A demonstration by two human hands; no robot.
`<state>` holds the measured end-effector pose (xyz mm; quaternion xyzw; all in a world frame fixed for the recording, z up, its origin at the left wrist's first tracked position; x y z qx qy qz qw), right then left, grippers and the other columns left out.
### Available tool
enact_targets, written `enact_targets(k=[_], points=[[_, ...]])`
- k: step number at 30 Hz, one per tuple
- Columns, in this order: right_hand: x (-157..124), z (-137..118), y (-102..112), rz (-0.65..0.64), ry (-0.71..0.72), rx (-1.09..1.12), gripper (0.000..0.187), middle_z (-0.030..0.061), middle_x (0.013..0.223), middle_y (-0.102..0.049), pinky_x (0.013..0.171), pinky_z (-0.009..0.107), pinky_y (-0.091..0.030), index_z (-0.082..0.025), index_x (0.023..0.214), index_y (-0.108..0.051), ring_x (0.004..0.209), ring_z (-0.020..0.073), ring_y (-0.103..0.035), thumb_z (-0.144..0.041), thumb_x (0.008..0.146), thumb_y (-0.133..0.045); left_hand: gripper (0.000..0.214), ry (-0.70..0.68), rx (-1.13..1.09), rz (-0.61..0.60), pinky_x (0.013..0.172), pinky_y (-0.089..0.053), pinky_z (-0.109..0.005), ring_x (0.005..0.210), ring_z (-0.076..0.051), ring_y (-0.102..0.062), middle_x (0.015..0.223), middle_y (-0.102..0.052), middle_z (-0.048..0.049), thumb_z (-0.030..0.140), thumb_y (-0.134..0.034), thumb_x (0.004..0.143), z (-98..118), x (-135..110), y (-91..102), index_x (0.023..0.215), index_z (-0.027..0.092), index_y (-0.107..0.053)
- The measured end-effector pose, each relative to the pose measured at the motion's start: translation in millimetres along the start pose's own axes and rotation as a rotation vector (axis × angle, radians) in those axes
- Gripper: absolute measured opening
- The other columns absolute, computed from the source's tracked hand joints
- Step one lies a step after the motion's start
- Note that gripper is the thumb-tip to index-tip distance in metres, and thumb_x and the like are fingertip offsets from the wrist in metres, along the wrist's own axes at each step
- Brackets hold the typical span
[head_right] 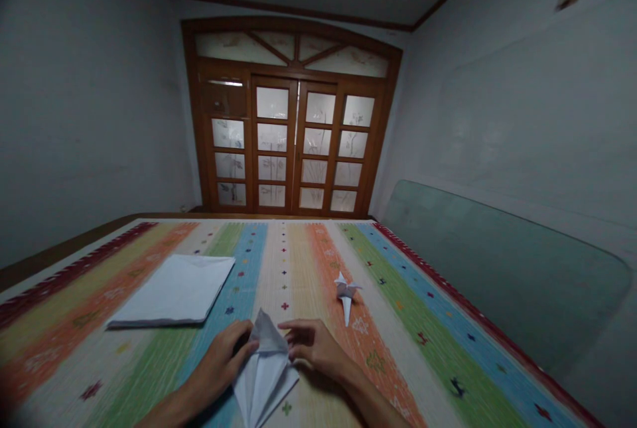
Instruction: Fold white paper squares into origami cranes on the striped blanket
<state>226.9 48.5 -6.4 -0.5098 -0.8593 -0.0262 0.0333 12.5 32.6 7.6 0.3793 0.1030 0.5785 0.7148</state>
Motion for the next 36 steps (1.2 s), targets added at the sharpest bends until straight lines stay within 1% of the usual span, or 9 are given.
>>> enact_targets(k=[3,6,9,14,19,23,26,31,36], points=[[3,1,-3,0.039,-0.003,-0.010,0.044,0.0019,0.081,-0.073,0.069,0.033,-0.054,-0.020,0.100,-0.079,0.071,0.0189,-0.066,-0.027,0.058,-0.088,0.019,0.008,-0.004,-0.006,0.075,-0.045,-0.032,0.079,-0.024,-0.059,0.081,-0.063,-0.0027,0.035,-0.051,0.093,1,-1,0.3,0.079,0.023,-0.054],[4,1,-7,0.055,-0.003,-0.006,0.036,-0.0001,0.075,-0.072,0.066,0.031,-0.053,-0.020,0.094,-0.079,0.068,0.0180,-0.066,-0.022,0.058,-0.084,0.019,-0.004,-0.018,-0.007,0.075,-0.044,-0.032,0.079,-0.024,-0.059,0.082,-0.064,-0.0033,0.035,-0.052,0.093,1,-1,-0.2,0.080,0.023,-0.055],[5,1,-9,0.056,-0.019,-0.002,0.034,-0.0013,0.073,-0.071,0.063,0.030,-0.053,-0.020,0.091,-0.079,0.063,0.0168,-0.065,-0.019,0.057,-0.081,0.017,-0.006,-0.025,-0.010,0.074,-0.044,-0.031,0.079,-0.023,-0.059,0.081,-0.064,-0.0033,0.035,-0.053,0.092,0,-1,-0.6,0.081,0.022,-0.056],[5,4,-13,0.045,-0.037,0.017,0.038,-0.0038,0.069,-0.068,0.060,0.027,-0.049,-0.018,0.090,-0.077,0.057,0.0132,-0.060,-0.015,0.052,-0.082,0.016,-0.002,-0.030,-0.026,0.072,-0.042,-0.030,0.077,-0.023,-0.058,0.078,-0.063,-0.0023,0.032,-0.055,0.090,3,0,0.2,0.078,0.022,-0.054],[4,6,-14,0.120,-0.026,-0.053,0.049,-0.0063,0.068,-0.063,0.059,0.025,-0.043,-0.018,0.094,-0.076,0.059,0.0117,-0.053,-0.011,0.047,-0.086,0.018,-0.005,-0.037,-0.035,0.072,-0.041,-0.030,0.076,-0.022,-0.057,0.078,-0.062,-0.0020,0.033,-0.055,0.091,4,0,-0.3,0.076,0.022,-0.054],[3,6,-16,0.141,-0.006,-0.139,0.052,-0.0044,0.073,-0.064,0.059,0.024,-0.042,-0.019,0.102,-0.075,0.063,0.0135,-0.055,-0.012,0.052,-0.085,0.017,-0.009,-0.030,-0.032,0.071,-0.042,-0.030,0.077,-0.022,-0.058,0.079,-0.063,-0.0016,0.032,-0.055,0.090,4,0,-0.6,0.076,0.022,-0.055],[2,4,-19,0.132,0.024,-0.217,0.047,-0.0036,0.072,-0.063,0.059,0.024,-0.042,-0.018,0.103,-0.076,0.064,0.0144,-0.055,-0.015,0.057,-0.084,0.018,-0.005,-0.029,-0.051,0.071,-0.041,-0.030,0.079,-0.022,-0.058,0.080,-0.064,-0.0023,0.033,-0.054,0.091,5,0,-1.3,0.078,0.021,-0.057],[-1,-3,-24,0.168,0.141,-0.444,0.023,-0.0018,0.070,-0.062,0.060,0.024,-0.040,-0.016,0.092,-0.078,0.065,0.0146,-0.052,-0.015,0.069,-0.074,0.016,-0.032,-0.031,-0.052,0.071,-0.041,-0.030,0.079,-0.023,-0.058,0.082,-0.065,-0.0034,0.032,-0.055,0.092,4,-1,-2.5,0.082,0.021,-0.060],[-5,-10,-27,0.208,0.250,-0.638,0.017,-0.0015,0.069,-0.060,0.062,0.024,-0.039,-0.016,0.083,-0.076,0.066,0.0149,-0.055,-0.007,0.073,-0.067,0.008,-0.065,-0.005,-0.064,0.073,-0.040,-0.030,0.081,-0.022,-0.058,0.085,-0.066,-0.0035,0.022,-0.057,0.089,7,-3,-2.4,0.083,0.020,-0.061]])
Point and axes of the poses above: each hand's wrist, its own x-axis towards the middle knuckle, its own y-axis out of the back of the hand, z = x × y, the point moved 4 cm from there along x, towards the middle knuckle
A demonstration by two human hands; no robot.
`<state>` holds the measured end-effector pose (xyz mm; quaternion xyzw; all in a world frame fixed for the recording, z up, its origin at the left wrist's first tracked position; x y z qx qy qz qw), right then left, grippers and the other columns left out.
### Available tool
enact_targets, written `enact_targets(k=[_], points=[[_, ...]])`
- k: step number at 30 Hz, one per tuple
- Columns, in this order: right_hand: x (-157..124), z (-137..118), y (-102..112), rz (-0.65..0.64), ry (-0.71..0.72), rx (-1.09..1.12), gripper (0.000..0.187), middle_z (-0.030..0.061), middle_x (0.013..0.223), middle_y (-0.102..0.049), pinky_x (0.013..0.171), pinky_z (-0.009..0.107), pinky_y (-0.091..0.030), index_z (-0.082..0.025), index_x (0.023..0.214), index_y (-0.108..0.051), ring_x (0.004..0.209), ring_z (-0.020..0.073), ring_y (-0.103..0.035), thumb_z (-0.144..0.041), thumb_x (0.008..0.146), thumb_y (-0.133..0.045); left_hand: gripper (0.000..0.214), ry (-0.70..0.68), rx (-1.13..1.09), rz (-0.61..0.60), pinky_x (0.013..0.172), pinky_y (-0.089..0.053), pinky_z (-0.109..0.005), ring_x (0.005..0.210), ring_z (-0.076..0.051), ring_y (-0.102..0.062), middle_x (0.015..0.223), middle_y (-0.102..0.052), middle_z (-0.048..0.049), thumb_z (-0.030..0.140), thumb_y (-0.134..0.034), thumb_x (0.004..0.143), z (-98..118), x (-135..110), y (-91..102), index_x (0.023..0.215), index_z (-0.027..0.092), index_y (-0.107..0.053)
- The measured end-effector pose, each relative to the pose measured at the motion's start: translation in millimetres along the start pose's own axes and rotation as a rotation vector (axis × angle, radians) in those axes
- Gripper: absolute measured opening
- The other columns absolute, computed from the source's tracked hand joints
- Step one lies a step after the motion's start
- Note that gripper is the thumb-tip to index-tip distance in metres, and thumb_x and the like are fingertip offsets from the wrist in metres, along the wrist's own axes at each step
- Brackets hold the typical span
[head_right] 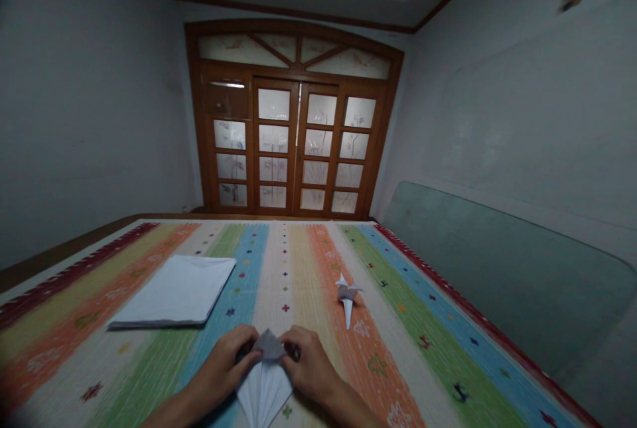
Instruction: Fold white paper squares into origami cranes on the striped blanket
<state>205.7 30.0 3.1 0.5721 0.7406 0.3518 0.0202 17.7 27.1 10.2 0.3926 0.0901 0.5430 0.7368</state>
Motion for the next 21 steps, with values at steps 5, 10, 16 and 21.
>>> enact_targets(k=[5,10,16,21], points=[[-2,-5,1,0.005,0.051,-0.087,0.029,0.0020,0.077,-0.065,0.067,0.024,-0.043,-0.018,0.080,-0.077,0.073,0.0167,-0.062,0.003,0.070,-0.061,0.021,-0.034,0.045,-0.034,0.075,-0.039,-0.030,0.087,-0.023,-0.060,0.087,-0.067,-0.0035,0.004,-0.055,0.076,5,-2,1.1,0.085,0.021,-0.065],[-6,-5,3,-0.053,0.126,-0.137,0.040,0.0052,0.086,-0.069,0.075,0.026,-0.047,-0.023,0.088,-0.080,0.084,0.0194,-0.066,0.006,0.071,-0.059,0.032,-0.078,0.017,-0.078,0.079,-0.042,-0.031,0.092,-0.023,-0.061,0.092,-0.067,-0.0042,-0.001,-0.053,0.072,10,-4,4.3,0.086,0.022,-0.070],[-9,-1,11,-0.115,0.190,-0.130,0.038,0.0061,0.091,-0.072,0.078,0.026,-0.050,-0.022,0.091,-0.080,0.085,0.0183,-0.068,0.006,0.074,-0.061,0.037,-0.133,0.029,-0.213,0.094,-0.043,-0.035,0.103,-0.023,-0.061,0.106,-0.066,-0.0047,0.001,-0.061,0.075,17,-10,16.0,0.099,0.025,-0.075],[-10,0,12,-0.116,0.222,-0.127,0.043,0.0060,0.092,-0.074,0.077,0.025,-0.051,-0.021,0.087,-0.081,0.086,0.0177,-0.070,0.011,0.069,-0.059,0.038,-0.200,0.055,-0.267,0.097,-0.045,-0.038,0.106,-0.023,-0.061,0.113,-0.065,-0.0040,-0.001,-0.064,0.073,20,-13,22.7,0.096,0.027,-0.077]])
Point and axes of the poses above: each hand's wrist, its own x-axis towards the middle knuckle, its own y-axis out of the back of the hand, z = x × y, the point moved 4 cm from there along x, towards the middle knuckle
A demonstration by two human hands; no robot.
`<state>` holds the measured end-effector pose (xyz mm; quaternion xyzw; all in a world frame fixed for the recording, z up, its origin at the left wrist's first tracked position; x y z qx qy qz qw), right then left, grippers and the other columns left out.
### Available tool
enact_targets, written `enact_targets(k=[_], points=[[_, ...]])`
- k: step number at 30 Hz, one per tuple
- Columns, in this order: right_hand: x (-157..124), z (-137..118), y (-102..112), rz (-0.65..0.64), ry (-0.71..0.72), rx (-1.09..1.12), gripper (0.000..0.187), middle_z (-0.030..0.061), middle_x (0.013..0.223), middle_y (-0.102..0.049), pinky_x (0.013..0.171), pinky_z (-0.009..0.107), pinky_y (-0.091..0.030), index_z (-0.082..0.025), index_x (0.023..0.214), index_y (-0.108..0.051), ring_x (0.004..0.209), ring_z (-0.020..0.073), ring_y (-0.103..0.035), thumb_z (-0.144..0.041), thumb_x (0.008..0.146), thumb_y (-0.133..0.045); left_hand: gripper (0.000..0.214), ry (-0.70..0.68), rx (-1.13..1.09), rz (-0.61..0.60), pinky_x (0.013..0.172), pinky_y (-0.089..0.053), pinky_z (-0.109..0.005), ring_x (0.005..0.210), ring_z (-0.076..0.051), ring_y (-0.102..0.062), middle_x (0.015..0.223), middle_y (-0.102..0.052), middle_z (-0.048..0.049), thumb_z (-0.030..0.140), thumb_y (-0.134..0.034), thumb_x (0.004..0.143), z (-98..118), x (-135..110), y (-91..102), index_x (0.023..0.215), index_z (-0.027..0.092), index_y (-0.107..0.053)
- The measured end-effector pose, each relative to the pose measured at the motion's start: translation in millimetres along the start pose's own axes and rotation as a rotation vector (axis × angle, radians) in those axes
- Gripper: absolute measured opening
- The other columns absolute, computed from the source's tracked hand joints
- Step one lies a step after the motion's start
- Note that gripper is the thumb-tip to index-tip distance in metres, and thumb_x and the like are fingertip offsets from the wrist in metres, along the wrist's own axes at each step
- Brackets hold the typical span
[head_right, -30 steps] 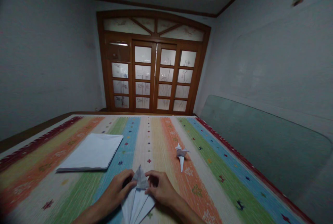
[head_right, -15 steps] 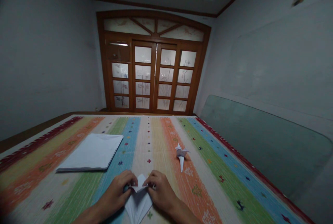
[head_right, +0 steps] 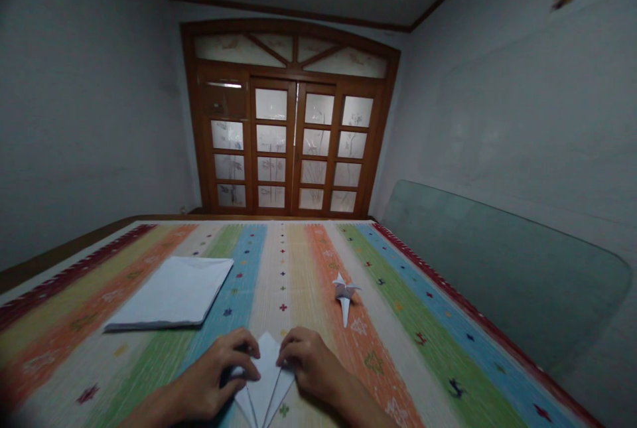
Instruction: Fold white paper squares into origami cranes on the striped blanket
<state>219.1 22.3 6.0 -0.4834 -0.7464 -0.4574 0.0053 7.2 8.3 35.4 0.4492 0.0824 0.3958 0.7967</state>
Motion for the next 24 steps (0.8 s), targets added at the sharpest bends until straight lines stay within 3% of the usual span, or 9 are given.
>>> enact_targets(k=[5,10,18,24], points=[[1,-5,1,-0.002,0.064,-0.066,0.040,0.0067,0.093,-0.074,0.079,0.027,-0.051,-0.021,0.087,-0.080,0.089,0.0191,-0.068,0.010,0.070,-0.063,0.043,-0.047,0.021,0.008,0.104,-0.044,-0.045,0.116,-0.026,-0.056,0.121,-0.067,-0.0035,-0.004,-0.065,0.068,-1,1,1.7,0.093,0.028,-0.080],[4,-6,1,0.005,0.128,-0.144,0.037,0.0064,0.094,-0.076,0.080,0.029,-0.051,-0.022,0.088,-0.079,0.093,0.0201,-0.066,0.008,0.076,-0.062,0.047,0.003,-0.001,-0.009,0.111,-0.038,-0.053,0.129,-0.029,-0.049,0.133,-0.067,-0.0015,-0.004,-0.067,0.069,-12,4,-0.7,0.095,0.033,-0.081],[5,-10,-1,-0.036,0.105,-0.224,0.031,0.0055,0.098,-0.078,0.081,0.030,-0.052,-0.022,0.093,-0.078,0.097,0.0213,-0.064,0.002,0.084,-0.061,0.038,-0.030,0.045,0.008,0.109,-0.042,-0.049,0.125,-0.027,-0.053,0.130,-0.069,-0.0040,0.008,-0.074,0.081,-16,6,-0.8,0.109,0.033,-0.077],[7,-15,-1,-0.070,0.087,-0.261,0.028,0.0073,0.105,-0.077,0.095,0.035,-0.052,-0.021,0.099,-0.077,0.107,0.0235,-0.061,-0.003,0.087,-0.059,0.032,-0.115,0.146,0.056,0.104,-0.046,-0.048,0.123,-0.028,-0.054,0.128,-0.071,-0.0039,0.016,-0.076,0.086,-22,4,-0.9,0.112,0.036,-0.077]])
Point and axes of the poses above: each hand's wrist, its own x-axis towards the middle knuckle, its own y-axis out of the back of the hand, z = x × y, the point moved 4 cm from there along x, towards the middle knuckle
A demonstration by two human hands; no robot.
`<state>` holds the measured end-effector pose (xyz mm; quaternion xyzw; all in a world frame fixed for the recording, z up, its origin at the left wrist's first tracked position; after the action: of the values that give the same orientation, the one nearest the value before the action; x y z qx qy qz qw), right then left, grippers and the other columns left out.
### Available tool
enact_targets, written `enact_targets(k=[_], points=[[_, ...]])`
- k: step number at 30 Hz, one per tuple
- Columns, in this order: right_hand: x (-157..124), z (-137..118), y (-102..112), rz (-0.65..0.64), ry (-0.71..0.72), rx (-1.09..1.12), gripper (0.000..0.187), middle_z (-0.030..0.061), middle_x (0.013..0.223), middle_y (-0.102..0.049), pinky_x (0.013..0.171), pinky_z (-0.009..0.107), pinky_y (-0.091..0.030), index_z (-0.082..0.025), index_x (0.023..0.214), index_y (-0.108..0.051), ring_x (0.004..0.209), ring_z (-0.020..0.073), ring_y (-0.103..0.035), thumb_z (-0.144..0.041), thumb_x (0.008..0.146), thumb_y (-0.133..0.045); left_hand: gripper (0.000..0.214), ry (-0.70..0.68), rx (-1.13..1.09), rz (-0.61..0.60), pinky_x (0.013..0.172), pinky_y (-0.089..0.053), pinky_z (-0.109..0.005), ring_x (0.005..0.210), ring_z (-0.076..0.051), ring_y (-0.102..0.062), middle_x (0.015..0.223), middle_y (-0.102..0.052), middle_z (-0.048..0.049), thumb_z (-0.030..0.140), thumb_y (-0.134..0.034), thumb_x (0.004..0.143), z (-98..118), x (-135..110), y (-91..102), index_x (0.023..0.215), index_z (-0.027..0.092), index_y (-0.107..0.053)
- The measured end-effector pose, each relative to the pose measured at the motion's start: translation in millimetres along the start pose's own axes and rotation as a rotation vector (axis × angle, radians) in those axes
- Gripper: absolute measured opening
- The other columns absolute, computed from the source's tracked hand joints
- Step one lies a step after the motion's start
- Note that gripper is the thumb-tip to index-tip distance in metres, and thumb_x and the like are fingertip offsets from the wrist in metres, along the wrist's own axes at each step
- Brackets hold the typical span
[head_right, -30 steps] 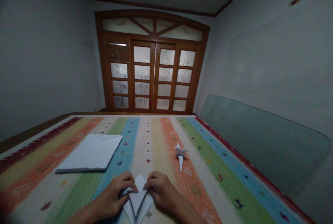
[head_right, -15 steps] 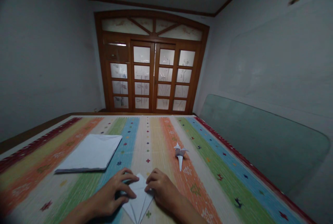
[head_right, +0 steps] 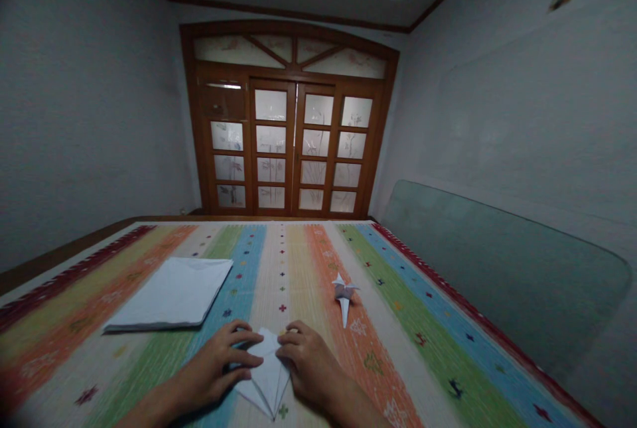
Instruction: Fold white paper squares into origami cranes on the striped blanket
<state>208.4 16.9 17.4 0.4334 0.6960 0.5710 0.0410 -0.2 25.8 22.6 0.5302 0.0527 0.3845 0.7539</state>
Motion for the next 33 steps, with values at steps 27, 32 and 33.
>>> enact_targets(k=[27,32,33], points=[[-7,-12,3,-0.071,-0.131,0.090,0.039,0.0145,0.137,-0.065,0.109,0.041,-0.047,-0.019,0.125,-0.070,0.125,0.0276,-0.060,-0.019,0.087,-0.065,0.030,0.022,0.115,0.153,0.096,-0.049,-0.042,0.111,-0.027,-0.057,0.115,-0.068,-0.0067,0.015,-0.073,0.086,3,1,-3.9,0.114,0.027,-0.072],[-9,-12,4,-0.089,-0.131,0.069,0.038,0.0128,0.136,-0.066,0.107,0.037,-0.048,-0.021,0.124,-0.070,0.123,0.0264,-0.062,-0.020,0.085,-0.065,0.027,0.020,0.125,0.149,0.094,-0.050,-0.040,0.109,-0.026,-0.058,0.114,-0.067,-0.0064,0.015,-0.071,0.089,6,1,-3.0,0.114,0.027,-0.071],[-10,-11,2,-0.085,-0.125,0.058,0.038,0.0123,0.135,-0.066,0.107,0.037,-0.048,-0.021,0.124,-0.070,0.123,0.0260,-0.062,-0.020,0.086,-0.065,0.027,0.020,0.130,0.146,0.094,-0.050,-0.040,0.109,-0.026,-0.058,0.114,-0.067,-0.0064,0.016,-0.070,0.090,7,2,-2.8,0.115,0.027,-0.071]])
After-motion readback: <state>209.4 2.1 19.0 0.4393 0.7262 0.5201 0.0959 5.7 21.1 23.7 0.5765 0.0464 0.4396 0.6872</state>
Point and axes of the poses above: each hand's wrist, its own x-axis towards the middle knuckle, its own y-axis out of the back of the hand, z = x × y, the point moved 4 cm from there along x, towards the middle knuckle
